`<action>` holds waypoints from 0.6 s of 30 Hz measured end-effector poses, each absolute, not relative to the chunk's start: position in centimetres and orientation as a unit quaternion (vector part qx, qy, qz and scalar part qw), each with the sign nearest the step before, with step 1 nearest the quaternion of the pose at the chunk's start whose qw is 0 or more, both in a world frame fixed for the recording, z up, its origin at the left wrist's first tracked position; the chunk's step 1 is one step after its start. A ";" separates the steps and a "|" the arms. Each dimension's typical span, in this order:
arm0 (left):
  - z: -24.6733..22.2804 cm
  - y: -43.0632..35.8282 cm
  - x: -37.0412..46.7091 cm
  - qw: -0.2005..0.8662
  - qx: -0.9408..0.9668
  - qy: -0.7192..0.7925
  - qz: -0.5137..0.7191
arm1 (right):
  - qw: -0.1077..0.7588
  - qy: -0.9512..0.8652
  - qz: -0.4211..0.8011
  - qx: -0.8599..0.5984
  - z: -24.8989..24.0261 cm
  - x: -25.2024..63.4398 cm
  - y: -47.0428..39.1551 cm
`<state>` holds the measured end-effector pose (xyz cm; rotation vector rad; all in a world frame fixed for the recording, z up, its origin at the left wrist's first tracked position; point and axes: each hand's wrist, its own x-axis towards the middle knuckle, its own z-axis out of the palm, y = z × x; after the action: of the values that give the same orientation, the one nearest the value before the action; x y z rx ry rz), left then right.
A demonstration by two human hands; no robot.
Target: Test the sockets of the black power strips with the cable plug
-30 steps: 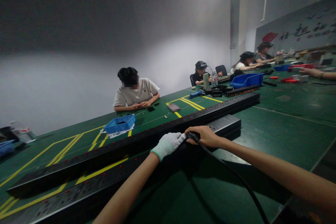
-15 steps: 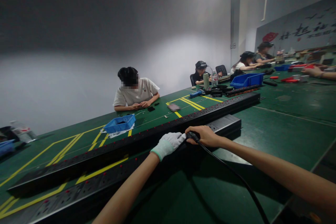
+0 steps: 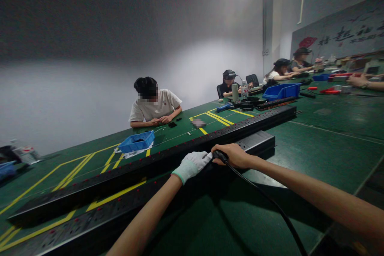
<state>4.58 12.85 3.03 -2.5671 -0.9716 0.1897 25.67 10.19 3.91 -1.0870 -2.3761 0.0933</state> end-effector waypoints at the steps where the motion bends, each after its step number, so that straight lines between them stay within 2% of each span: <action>1: 3.0 12.8 4.6 0.194 -0.915 -0.347 0.067 | 0.261 -0.878 0.032 -0.399 3.8 25.7 10.2; 18: 3.0 12.8 4.4 0.182 -0.917 -0.349 0.059 | 0.297 -0.879 0.002 -0.374 3.4 25.5 9.5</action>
<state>4.45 12.77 3.04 -2.5897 -0.9849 0.1678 25.52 9.48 3.38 -0.9942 -2.3364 0.0044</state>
